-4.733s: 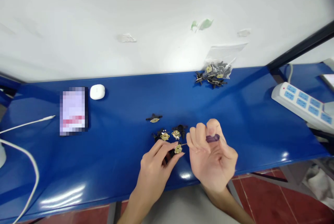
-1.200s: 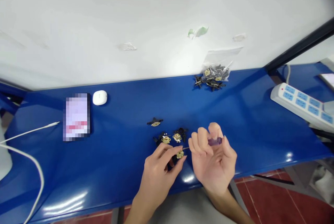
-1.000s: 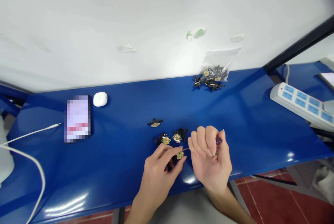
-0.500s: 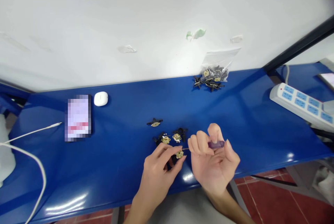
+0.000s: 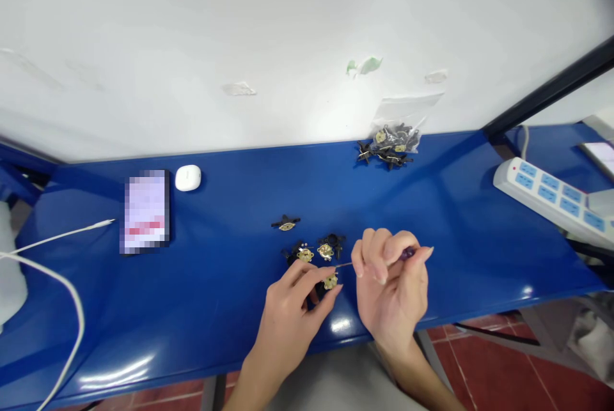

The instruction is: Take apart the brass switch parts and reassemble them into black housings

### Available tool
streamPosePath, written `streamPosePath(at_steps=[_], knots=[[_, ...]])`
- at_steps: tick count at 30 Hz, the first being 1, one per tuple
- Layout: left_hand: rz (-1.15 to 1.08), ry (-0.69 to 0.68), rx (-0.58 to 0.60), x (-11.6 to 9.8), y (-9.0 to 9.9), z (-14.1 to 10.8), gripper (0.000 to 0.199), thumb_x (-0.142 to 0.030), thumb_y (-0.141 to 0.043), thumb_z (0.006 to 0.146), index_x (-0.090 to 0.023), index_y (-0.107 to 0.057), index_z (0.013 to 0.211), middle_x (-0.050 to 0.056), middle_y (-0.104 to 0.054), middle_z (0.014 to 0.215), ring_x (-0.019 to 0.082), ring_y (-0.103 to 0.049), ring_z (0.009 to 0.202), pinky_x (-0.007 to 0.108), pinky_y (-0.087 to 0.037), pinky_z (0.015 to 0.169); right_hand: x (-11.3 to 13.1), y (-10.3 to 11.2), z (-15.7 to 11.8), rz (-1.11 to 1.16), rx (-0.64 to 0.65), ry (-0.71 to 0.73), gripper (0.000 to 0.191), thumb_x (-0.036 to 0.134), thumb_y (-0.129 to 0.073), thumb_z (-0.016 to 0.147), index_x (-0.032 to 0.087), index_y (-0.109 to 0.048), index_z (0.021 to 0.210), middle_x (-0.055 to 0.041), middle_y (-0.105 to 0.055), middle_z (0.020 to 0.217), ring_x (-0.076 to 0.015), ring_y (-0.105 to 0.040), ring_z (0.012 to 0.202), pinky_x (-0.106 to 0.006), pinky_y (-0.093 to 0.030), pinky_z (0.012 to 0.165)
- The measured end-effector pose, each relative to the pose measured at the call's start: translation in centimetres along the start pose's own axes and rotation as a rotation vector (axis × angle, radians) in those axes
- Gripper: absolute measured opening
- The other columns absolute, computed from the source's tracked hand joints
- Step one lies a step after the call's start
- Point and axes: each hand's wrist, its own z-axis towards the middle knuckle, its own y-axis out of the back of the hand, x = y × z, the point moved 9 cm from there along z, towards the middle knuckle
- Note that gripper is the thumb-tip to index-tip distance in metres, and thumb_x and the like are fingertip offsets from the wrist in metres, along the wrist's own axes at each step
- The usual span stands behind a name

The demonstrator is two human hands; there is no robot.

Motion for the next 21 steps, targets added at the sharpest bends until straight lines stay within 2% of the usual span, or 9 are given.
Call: streamPosePath(at_steps=[5, 8, 10, 12, 13, 15, 17, 21], knots=[[-0.002, -0.004, 0.000, 0.0, -0.1, 0.0, 0.021, -0.016, -0.080, 0.102, -0.023, -0.080, 0.122, 0.000, -0.071, 0.098, 0.008, -0.065, 0.065, 0.021, -0.051, 0.057, 1.5, 0.5, 0.8, -0.056, 0.013, 0.000, 0.051, 0.052, -0.036, 0.121, 0.026, -0.050, 0.079, 0.0056, -0.023, 0.062, -0.0169, -0.026, 0.057, -0.032, -0.033, 0.057], [-0.003, -0.003, -0.003, -0.1, -0.1, 0.0, 0.020, -0.017, -0.079, 0.103, -0.023, -0.080, 0.122, 0.001, -0.071, 0.099, 0.008, -0.063, 0.064, 0.021, -0.051, 0.056, 2.7, 1.3, 0.8, -0.168, 0.050, -0.017, 0.055, 0.057, -0.031, 0.120, 0.026, -0.053, 0.080, 0.0052, -0.024, 0.061, -0.0168, -0.025, 0.056, -0.031, -0.029, 0.054], [-0.003, -0.002, -0.007, -0.1, 0.0, 0.0, 0.019, -0.018, -0.079, 0.103, -0.023, -0.080, 0.122, 0.001, -0.071, 0.099, 0.008, -0.063, 0.064, 0.021, -0.051, 0.056, 3.5, 2.0, 0.7, -0.290, 0.095, -0.048, 0.048, 0.055, -0.045, 0.118, 0.026, -0.064, 0.085, 0.0042, -0.033, 0.062, -0.0163, -0.031, 0.059, -0.031, -0.029, 0.055], [-0.003, -0.002, -0.020, -0.1, 0.1, -0.1, 0.020, -0.018, -0.080, 0.103, -0.023, -0.079, 0.123, 0.001, -0.072, 0.100, 0.008, -0.063, 0.064, 0.021, -0.051, 0.056, 4.0, 2.7, 0.3, -0.468, 0.162, -0.098, 0.021, 0.038, -0.073, 0.108, 0.024, -0.075, 0.092, 0.0015, -0.050, 0.071, -0.0155, -0.043, 0.065, -0.032, -0.033, 0.059], [-0.003, -0.004, -0.030, -0.2, 0.2, -0.2, 0.021, -0.019, -0.080, 0.103, -0.023, -0.079, 0.124, 0.001, -0.073, 0.101, 0.008, -0.064, 0.064, 0.020, -0.052, 0.056, 3.7, 2.8, 0.0, -0.620, 0.241, -0.146, 0.007, 0.029, -0.081, 0.102, 0.024, -0.079, 0.099, -0.0002, -0.058, 0.079, -0.0155, -0.050, 0.069, -0.032, -0.036, 0.061], [-0.003, -0.006, -0.056, -0.2, 0.4, -0.2, 0.022, -0.019, -0.080, 0.104, -0.023, -0.079, 0.126, 0.001, -0.075, 0.103, 0.007, -0.064, 0.063, 0.020, -0.053, 0.057, 2.4, 2.4, -1.2, -1.052, 0.515, -0.171, 0.012, 0.032, -0.080, 0.103, 0.030, -0.079, 0.115, -0.0002, -0.065, 0.092, -0.0170, -0.062, 0.078, -0.032, -0.044, 0.067], [-0.003, -0.002, -0.089, -0.3, 0.7, -0.3, 0.023, -0.018, -0.080, 0.103, -0.024, -0.079, 0.126, 0.000, -0.076, 0.104, 0.006, -0.064, 0.062, 0.019, -0.054, 0.057, 1.0, 2.6, -2.2, -1.299, 0.679, -0.144, 0.014, 0.037, -0.072, 0.109, 0.034, -0.075, 0.123, -0.0004, -0.069, 0.103, -0.0185, -0.071, 0.085, -0.033, -0.050, 0.073], [0.001, 0.044, -0.179, -0.2, 1.5, -0.4, 0.023, -0.016, -0.082, 0.101, -0.025, -0.080, 0.123, 0.000, -0.075, 0.105, 0.005, -0.066, 0.063, 0.018, -0.054, 0.055, -1.2, 3.1, -3.3, -1.355, 0.691, -0.100, 0.012, 0.038, -0.068, 0.112, 0.032, -0.073, 0.121, -0.0012, -0.073, 0.109, -0.0202, -0.076, 0.090, -0.034, -0.053, 0.077]])
